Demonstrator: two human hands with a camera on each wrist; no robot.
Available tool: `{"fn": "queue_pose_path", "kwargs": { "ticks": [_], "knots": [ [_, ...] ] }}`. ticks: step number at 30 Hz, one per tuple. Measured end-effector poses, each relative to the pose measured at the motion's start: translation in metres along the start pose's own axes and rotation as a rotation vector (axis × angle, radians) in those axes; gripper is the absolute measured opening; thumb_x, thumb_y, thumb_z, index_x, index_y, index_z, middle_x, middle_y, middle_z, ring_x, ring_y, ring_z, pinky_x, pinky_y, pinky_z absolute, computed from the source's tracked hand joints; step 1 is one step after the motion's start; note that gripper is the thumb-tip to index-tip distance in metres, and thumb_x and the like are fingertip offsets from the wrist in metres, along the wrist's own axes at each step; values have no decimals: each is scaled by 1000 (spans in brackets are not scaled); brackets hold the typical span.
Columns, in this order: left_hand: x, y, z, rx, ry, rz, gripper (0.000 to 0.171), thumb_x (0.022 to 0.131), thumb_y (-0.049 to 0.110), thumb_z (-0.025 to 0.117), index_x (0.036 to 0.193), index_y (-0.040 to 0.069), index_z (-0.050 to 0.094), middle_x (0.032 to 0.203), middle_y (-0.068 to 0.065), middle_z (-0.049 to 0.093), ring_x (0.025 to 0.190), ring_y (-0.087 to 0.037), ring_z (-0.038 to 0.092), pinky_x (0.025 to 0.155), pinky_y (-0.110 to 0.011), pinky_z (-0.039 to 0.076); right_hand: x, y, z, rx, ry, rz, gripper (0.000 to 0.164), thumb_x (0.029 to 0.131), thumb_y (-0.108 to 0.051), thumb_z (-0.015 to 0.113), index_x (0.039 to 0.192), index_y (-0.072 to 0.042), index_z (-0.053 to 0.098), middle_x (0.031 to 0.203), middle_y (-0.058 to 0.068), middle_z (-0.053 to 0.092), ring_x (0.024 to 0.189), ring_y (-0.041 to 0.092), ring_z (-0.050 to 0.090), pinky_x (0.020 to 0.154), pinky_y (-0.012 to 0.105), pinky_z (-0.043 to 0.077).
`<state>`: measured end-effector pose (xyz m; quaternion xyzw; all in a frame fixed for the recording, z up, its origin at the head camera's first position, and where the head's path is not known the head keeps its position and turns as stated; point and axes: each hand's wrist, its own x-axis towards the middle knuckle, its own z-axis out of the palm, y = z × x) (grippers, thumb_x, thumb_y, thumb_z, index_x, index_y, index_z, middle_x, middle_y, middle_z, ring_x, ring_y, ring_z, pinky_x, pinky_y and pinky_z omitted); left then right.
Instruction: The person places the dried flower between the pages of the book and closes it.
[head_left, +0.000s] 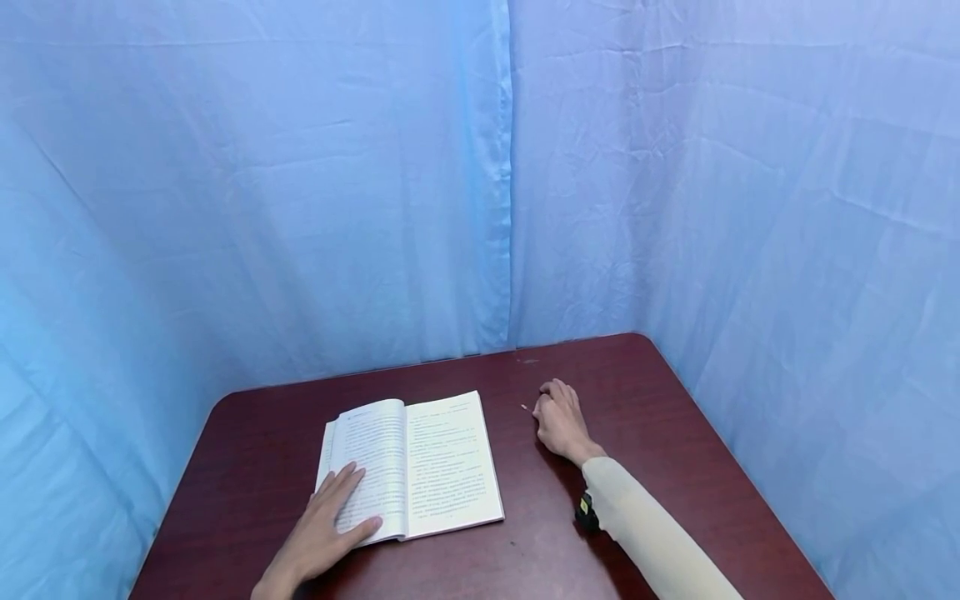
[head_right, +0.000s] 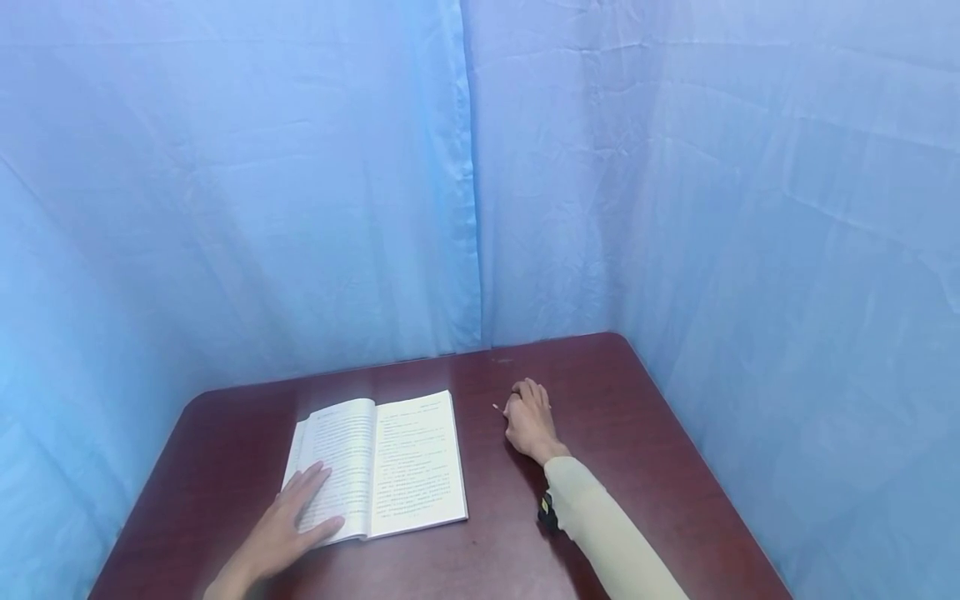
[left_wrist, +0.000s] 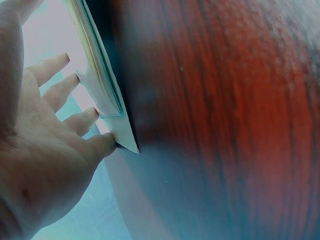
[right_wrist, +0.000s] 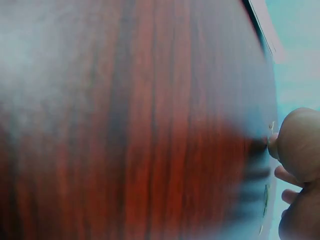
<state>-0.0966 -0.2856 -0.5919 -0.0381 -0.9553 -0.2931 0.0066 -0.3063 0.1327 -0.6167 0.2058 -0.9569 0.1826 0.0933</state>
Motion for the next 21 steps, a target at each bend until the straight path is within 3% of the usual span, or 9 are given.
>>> {"fn": "queue_pose_path", "kwargs": {
  "ticks": [10, 21],
  "knots": [
    [0, -2, 2, 3, 12, 7, 90, 88, 62, 74, 159, 16, 44, 168, -13, 38, 155, -50, 28, 117, -72, 30, -4, -14, -2, 74, 66, -64, 18, 98, -6, 63, 80, -10, 63, 134, 20, 61, 145, 48, 45, 124, 65, 31],
    [0, 1, -1, 0, -5, -4, 88, 89, 63, 72, 160, 19, 42, 169, -13, 36, 156, -50, 27, 115, -80, 25, -2, -53, 0, 111, 64, -132, 16, 95, -7, 69, 81, -12, 64, 136, 15, 61, 147, 45, 44, 125, 62, 32]
  ]
}}
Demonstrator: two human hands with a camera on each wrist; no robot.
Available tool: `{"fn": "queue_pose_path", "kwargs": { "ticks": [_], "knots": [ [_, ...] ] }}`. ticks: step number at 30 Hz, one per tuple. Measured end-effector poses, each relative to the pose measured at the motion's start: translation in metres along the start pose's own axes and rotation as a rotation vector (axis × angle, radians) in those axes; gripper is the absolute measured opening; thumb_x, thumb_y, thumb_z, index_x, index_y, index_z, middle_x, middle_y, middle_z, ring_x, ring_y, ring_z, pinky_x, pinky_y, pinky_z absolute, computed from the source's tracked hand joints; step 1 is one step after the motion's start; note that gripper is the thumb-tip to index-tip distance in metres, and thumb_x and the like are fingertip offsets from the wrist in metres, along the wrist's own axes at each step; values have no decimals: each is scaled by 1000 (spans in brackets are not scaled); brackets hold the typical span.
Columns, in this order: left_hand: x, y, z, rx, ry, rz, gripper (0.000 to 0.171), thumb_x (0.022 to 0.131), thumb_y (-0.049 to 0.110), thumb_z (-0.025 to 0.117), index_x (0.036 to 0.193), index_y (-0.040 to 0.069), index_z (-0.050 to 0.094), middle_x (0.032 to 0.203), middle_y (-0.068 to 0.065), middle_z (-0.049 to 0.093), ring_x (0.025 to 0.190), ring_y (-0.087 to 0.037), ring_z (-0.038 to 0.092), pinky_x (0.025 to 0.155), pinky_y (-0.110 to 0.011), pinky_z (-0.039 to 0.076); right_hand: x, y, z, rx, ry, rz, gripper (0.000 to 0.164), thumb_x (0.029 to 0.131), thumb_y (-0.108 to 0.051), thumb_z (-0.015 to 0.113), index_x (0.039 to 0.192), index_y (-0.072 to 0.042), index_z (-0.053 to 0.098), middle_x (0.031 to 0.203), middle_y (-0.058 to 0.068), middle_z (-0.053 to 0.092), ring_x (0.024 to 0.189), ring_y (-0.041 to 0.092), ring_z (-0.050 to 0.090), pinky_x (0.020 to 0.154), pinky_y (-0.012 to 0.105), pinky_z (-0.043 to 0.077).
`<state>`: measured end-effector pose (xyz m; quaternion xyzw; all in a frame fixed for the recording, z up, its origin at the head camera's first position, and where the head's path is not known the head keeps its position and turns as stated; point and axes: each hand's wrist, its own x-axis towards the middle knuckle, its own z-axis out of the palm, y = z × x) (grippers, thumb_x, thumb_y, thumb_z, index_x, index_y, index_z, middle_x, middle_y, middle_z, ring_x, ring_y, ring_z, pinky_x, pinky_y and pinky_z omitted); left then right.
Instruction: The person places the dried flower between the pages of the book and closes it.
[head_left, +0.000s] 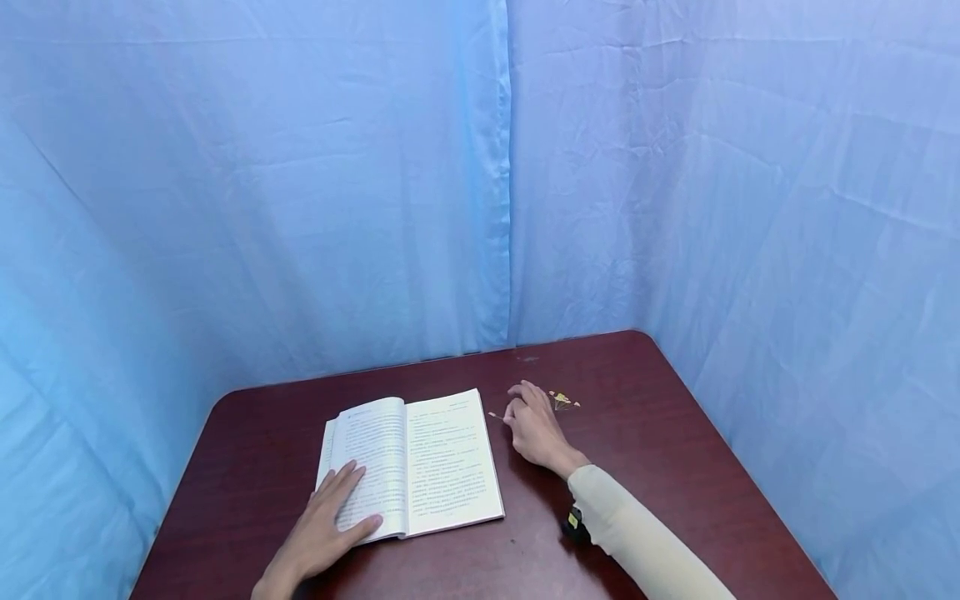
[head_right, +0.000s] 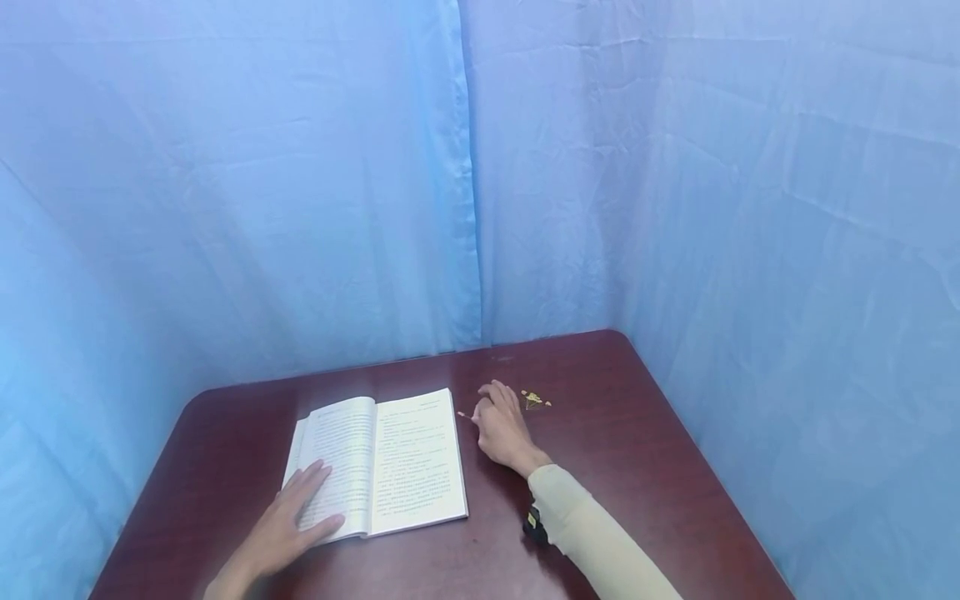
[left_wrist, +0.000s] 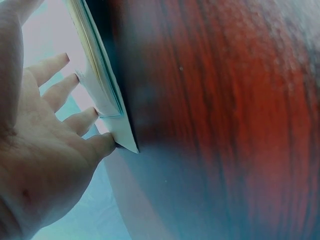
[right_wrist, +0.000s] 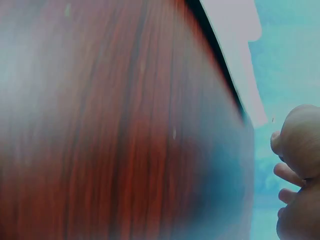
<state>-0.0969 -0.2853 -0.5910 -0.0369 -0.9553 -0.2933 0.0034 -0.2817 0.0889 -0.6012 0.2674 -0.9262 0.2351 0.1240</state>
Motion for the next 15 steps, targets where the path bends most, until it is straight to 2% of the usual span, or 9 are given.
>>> {"fn": "queue_pose_path", "kwargs": {
  "ticks": [6, 15],
  "knots": [
    [0, -1, 2, -4, 22, 15, 87, 88, 61, 73, 158, 18, 44, 167, -14, 38, 155, -51, 29, 114, -80, 26, -1, -22, 2, -4, 0, -65, 17, 95, -7, 69, 80, -13, 62, 137, 13, 60, 149, 41, 42, 125, 59, 31],
    [-1, -3, 3, -3, 50, 39, 84, 89, 58, 74, 157, 17, 47, 166, -14, 40, 153, -52, 32, 113, -80, 28, 0, -43, 8, 11, -41, -84, 19, 96, -6, 68, 80, -13, 61, 137, 16, 61, 148, 41, 43, 126, 58, 31]
  ]
}}
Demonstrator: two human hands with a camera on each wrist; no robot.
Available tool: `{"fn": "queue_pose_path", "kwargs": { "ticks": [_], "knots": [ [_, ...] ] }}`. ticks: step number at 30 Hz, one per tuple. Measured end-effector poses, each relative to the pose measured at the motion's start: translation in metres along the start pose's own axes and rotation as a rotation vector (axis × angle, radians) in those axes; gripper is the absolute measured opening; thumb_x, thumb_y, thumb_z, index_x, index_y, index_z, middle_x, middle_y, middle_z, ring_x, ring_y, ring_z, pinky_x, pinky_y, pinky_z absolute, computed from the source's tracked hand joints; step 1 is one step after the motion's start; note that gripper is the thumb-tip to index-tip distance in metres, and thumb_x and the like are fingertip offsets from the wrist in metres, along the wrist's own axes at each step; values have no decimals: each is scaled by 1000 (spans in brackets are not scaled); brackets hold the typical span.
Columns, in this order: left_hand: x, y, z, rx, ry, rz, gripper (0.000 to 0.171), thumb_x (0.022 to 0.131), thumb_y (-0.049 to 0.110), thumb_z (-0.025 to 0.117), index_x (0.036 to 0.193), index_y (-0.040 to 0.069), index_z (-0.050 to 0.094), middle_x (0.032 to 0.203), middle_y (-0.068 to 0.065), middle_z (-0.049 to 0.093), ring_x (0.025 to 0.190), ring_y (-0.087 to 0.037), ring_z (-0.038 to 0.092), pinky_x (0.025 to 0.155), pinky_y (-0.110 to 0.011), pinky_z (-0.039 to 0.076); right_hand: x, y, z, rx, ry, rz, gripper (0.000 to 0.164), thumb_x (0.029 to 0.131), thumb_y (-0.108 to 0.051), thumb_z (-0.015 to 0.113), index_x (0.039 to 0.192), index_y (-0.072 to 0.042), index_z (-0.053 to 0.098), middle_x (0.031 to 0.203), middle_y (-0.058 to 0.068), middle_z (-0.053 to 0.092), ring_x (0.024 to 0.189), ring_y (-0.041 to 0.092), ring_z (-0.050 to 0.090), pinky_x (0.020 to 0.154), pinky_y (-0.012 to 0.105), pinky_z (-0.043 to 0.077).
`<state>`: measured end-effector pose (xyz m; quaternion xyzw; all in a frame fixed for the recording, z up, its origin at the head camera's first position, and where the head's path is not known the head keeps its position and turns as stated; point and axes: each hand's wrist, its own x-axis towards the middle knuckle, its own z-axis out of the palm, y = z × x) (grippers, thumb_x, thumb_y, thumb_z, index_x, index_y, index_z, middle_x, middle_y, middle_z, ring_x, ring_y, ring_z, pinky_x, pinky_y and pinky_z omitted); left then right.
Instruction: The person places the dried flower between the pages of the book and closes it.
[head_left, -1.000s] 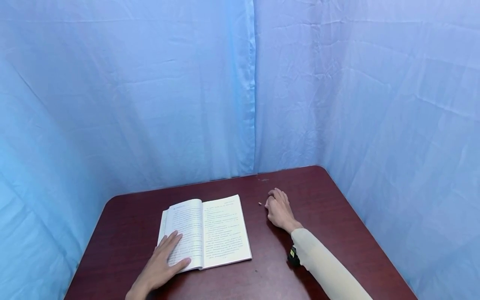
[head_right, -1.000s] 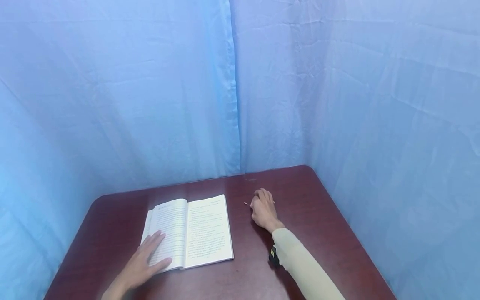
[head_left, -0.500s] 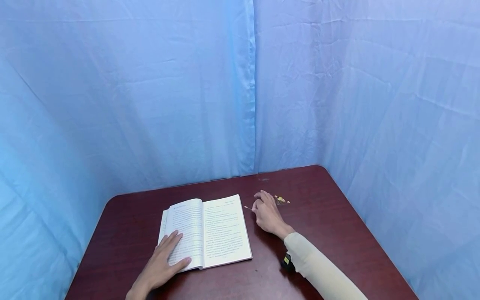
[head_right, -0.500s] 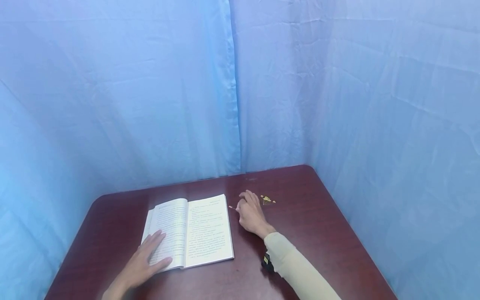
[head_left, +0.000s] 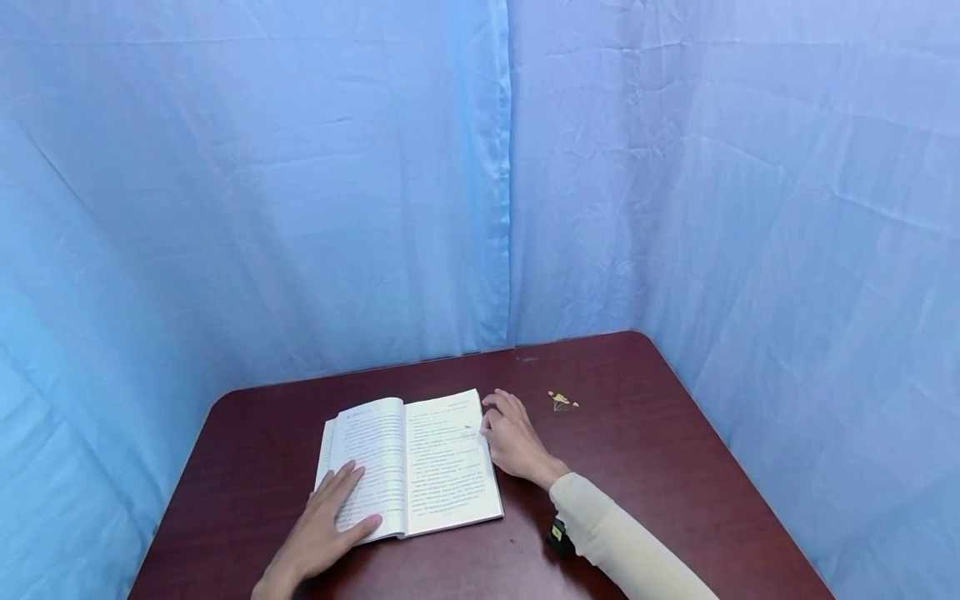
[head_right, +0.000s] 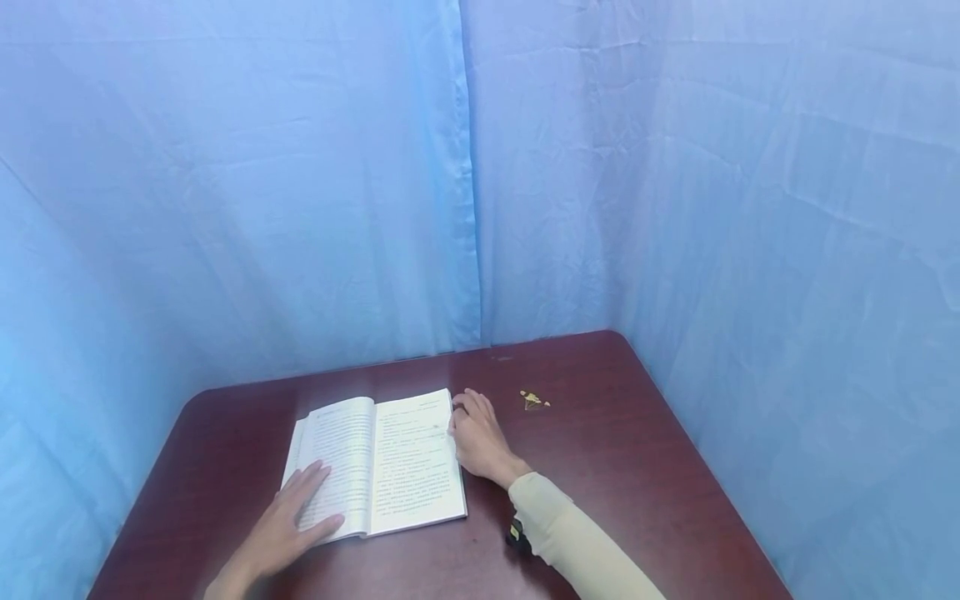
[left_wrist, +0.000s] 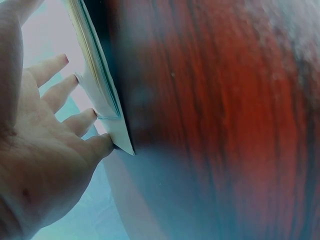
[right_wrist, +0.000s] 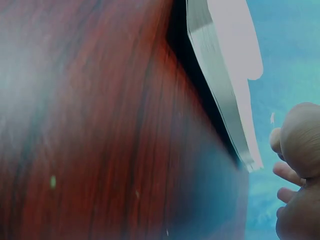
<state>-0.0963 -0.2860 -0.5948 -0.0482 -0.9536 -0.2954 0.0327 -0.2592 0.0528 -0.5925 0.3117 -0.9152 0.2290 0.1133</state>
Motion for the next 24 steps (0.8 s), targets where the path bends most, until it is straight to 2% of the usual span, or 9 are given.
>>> {"fn": "queue_pose_path", "kwargs": {
  "ticks": [9, 21, 24],
  "knots": [
    [0, 4, -1, -3, -13, -14, 84, 89, 59, 73, 157, 18, 46, 167, -14, 39, 154, -50, 30, 114, -80, 27, 0, -9, 8, 23, 8, -40, 17, 96, -6, 66, 81, -13, 62, 136, 17, 61, 145, 45, 46, 123, 60, 34],
    [0, 4, 2, 8, 10, 3, 84, 88, 58, 75, 156, 17, 47, 166, -14, 40, 153, -51, 32, 114, -79, 27, -2, -16, 12, 57, 34, -40, 15, 93, -7, 69, 80, -12, 66, 131, 15, 63, 141, 42, 50, 123, 58, 33],
    [0, 3, 3, 8, 11, 3, 84, 89, 58, 75, 157, 17, 47, 166, -13, 40, 153, -51, 32, 114, -79, 27, -2, -16, 12, 74, 42, -47, 13, 92, -7, 70, 80, -11, 67, 130, 17, 64, 140, 44, 51, 122, 60, 35]
  ]
}}
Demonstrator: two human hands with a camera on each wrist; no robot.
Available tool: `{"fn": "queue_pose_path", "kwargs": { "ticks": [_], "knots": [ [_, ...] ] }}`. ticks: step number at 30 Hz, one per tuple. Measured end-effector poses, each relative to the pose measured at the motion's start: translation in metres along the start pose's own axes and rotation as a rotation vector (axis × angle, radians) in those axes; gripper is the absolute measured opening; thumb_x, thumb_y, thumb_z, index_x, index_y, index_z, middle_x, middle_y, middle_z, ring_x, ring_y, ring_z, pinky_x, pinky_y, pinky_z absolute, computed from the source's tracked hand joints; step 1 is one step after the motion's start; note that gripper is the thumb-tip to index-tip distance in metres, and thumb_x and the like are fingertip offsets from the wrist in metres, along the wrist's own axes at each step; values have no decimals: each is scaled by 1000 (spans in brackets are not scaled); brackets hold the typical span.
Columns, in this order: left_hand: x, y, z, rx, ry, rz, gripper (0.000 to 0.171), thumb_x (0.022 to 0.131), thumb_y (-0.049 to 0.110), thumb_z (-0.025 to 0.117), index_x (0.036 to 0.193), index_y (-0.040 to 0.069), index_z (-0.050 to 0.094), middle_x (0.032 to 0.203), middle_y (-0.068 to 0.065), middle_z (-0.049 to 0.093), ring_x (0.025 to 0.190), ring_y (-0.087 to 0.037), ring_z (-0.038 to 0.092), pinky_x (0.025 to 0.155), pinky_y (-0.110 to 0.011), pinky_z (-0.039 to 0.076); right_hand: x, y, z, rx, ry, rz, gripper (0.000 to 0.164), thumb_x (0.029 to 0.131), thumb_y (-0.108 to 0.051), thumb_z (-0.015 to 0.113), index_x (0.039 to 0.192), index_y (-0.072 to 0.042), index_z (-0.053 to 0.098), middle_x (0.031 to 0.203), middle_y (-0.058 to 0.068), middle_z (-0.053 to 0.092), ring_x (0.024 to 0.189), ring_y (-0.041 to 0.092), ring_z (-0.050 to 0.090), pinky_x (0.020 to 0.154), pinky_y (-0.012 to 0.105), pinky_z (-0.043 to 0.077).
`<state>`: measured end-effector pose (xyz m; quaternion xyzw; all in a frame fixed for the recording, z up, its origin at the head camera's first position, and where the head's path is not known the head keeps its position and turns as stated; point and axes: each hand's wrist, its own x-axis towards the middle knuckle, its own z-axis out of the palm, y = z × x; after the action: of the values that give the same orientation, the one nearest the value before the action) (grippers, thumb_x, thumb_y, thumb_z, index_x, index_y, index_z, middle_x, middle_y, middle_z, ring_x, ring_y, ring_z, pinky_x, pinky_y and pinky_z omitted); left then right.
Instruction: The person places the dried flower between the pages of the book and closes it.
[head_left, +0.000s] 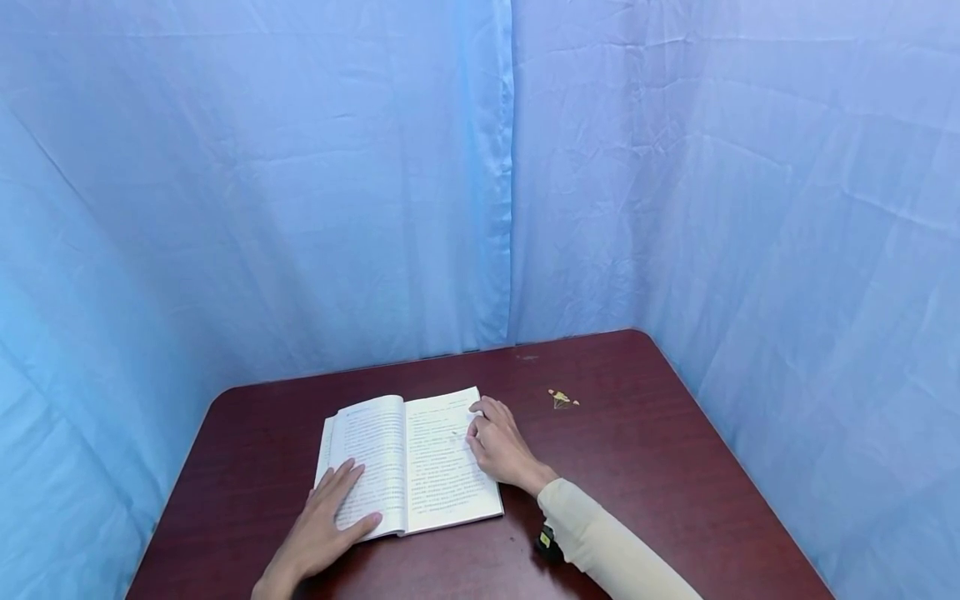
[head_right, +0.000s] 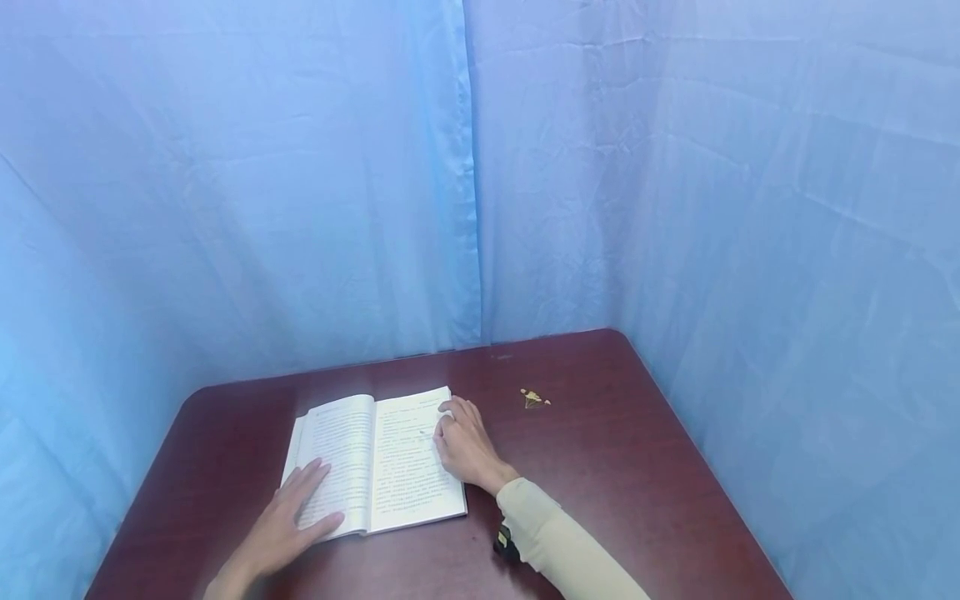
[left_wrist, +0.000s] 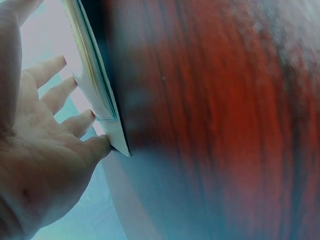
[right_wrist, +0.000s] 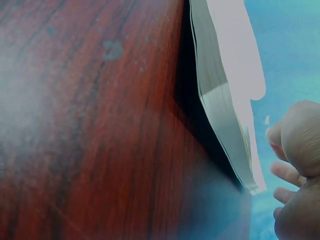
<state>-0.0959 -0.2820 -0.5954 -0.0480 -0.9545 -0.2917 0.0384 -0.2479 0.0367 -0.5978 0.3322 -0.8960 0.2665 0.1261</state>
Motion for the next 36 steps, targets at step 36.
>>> {"fn": "queue_pose_path", "kwargs": {
  "ticks": [36],
  "knots": [
    [-1, 2, 1, -8, 6, 0, 85, 88, 57, 76, 156, 16, 47, 166, -12, 41, 153, -51, 31, 114, -80, 25, -10, 10, -6, 105, -24, 85, 23, 93, -25, 74, 108, -9, 66, 139, 13, 61, 140, 35, 49, 120, 55, 37]
  ]
}}
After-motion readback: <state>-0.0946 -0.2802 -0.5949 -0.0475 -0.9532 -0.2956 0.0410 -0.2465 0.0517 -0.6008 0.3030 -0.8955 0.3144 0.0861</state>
